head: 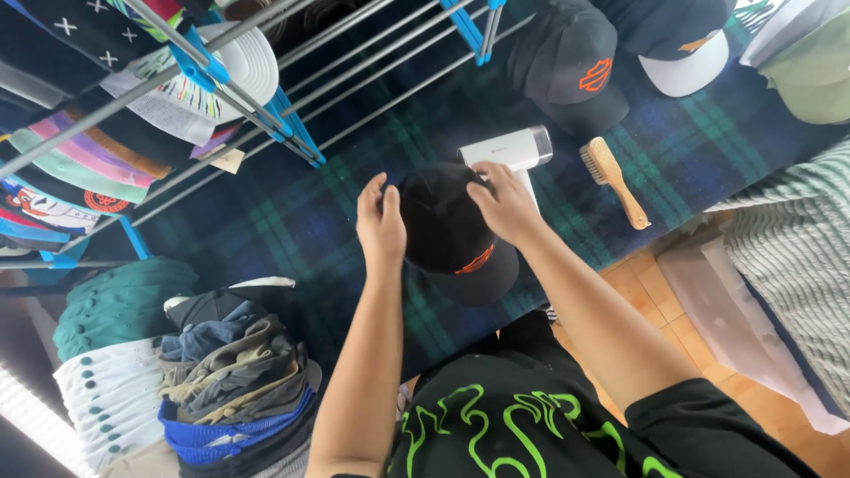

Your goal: Cleaning and shaping baseball caps using a handheld steamer and a brush.

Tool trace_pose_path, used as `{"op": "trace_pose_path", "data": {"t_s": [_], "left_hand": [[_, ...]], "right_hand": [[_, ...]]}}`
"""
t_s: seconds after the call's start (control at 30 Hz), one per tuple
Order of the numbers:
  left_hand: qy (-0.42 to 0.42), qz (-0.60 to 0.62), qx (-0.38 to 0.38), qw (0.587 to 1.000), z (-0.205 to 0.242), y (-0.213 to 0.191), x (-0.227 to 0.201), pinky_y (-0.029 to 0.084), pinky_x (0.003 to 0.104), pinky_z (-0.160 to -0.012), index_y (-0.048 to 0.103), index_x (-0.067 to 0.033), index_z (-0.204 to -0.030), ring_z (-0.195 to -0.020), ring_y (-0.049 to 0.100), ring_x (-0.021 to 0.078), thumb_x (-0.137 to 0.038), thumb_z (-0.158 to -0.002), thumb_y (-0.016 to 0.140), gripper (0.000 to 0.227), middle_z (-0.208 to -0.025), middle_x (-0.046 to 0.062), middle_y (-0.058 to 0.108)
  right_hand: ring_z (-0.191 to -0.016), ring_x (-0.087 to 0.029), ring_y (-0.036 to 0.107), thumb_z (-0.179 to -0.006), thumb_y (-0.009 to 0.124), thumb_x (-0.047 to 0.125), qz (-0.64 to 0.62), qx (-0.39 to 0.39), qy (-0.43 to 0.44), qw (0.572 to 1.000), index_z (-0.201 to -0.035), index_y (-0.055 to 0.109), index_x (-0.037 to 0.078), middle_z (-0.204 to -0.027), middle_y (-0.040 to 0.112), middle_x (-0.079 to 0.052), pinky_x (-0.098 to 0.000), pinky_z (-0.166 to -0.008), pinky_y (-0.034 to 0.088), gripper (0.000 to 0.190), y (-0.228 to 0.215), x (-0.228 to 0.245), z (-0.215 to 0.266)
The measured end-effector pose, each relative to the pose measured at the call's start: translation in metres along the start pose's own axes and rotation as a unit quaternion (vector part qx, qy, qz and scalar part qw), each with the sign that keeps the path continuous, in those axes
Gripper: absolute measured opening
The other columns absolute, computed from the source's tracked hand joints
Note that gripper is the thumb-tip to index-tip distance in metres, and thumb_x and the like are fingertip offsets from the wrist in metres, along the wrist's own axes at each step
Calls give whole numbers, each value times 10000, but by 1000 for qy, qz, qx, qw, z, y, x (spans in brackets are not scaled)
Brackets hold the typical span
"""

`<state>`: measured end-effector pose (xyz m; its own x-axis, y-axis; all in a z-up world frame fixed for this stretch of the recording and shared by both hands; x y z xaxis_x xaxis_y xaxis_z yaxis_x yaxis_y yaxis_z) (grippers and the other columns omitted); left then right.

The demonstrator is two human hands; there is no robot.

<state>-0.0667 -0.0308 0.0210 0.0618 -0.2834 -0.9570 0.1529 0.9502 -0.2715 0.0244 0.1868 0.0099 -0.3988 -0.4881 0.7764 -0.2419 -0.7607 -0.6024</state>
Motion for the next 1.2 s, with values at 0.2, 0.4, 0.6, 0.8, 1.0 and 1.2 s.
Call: {"op": "trace_pose_path", "data": {"t_s": [0.2, 0.4, 0.6, 0.8, 1.0, 1.2], "left_hand": [[-1, -5, -23, 1000, 38, 12, 16, 405, 523, -1152, 503, -84, -1478, -1369, 490, 401, -360, -1075, 501, 488, -1465, 199, 508], [-25, -54, 15, 998, 31, 10, 18, 454, 510, -1117, 526, -106, -1468, -1325, 546, 395, -423, -1057, 490, 521, -1429, 206, 580], [-12, -84, 64, 994, 14, 12, 41, 474, 496, -1099, 554, -132, -1449, -1319, 560, 387, -456, -1027, 500, 535, -1413, 186, 604], [141, -141, -52, 979, 55, 20, -7, 520, 450, -1069, 602, -180, -1414, -1370, 520, 339, -252, -1012, 608, 409, -1468, 128, 530], [136, -86, -68, 985, 50, 17, 2, 505, 463, -1077, 647, -268, -1376, -1332, 564, 303, -263, -1037, 570, 348, -1464, 60, 552], [98, -6, -45, 994, 41, 14, 7, 503, 458, -1078, 676, -280, -1332, -1294, 601, 308, -248, -1032, 566, 321, -1421, 42, 604]], "right_hand": [[-1384, -407, 490, -1008, 522, 356, -102, -38, -86, 990, -1436, 570, 167, -1471, 561, -156, -521, -1166, 368, 470, 4, 25, 13], [-1362, -374, 526, -1024, 500, 319, -149, -82, -27, 985, -1423, 595, 179, -1440, 606, -142, -495, -1170, 379, 434, 15, 12, 29], [-1368, -375, 512, -1006, 509, 351, -98, -45, -8, 994, -1415, 568, 207, -1426, 594, -145, -509, -1186, 355, 437, 13, -2, 16], [-1406, -347, 480, -989, 513, 407, -70, 6, -53, 996, -1436, 554, 243, -1462, 567, -106, -501, -1189, 340, 478, 13, 4, 12], [-1378, -393, 502, -1012, 506, 408, -120, -27, -23, 992, -1455, 551, 199, -1444, 590, -172, -513, -1184, 358, 492, 15, 4, 18], [-1375, -359, 521, -1025, 532, 402, -149, -54, -32, 987, -1453, 569, 209, -1425, 616, -156, -492, -1180, 374, 471, 17, -2, 18]]}}
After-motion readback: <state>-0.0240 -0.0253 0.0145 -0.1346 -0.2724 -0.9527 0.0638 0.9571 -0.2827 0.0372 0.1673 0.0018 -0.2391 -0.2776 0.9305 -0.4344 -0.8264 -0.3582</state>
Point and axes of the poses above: each hand's wrist, its own z-axis away from the middle knuckle, its own y-axis out of the palm, x = y × z, the point moved 7 cm from there along -z, towards the middle knuckle
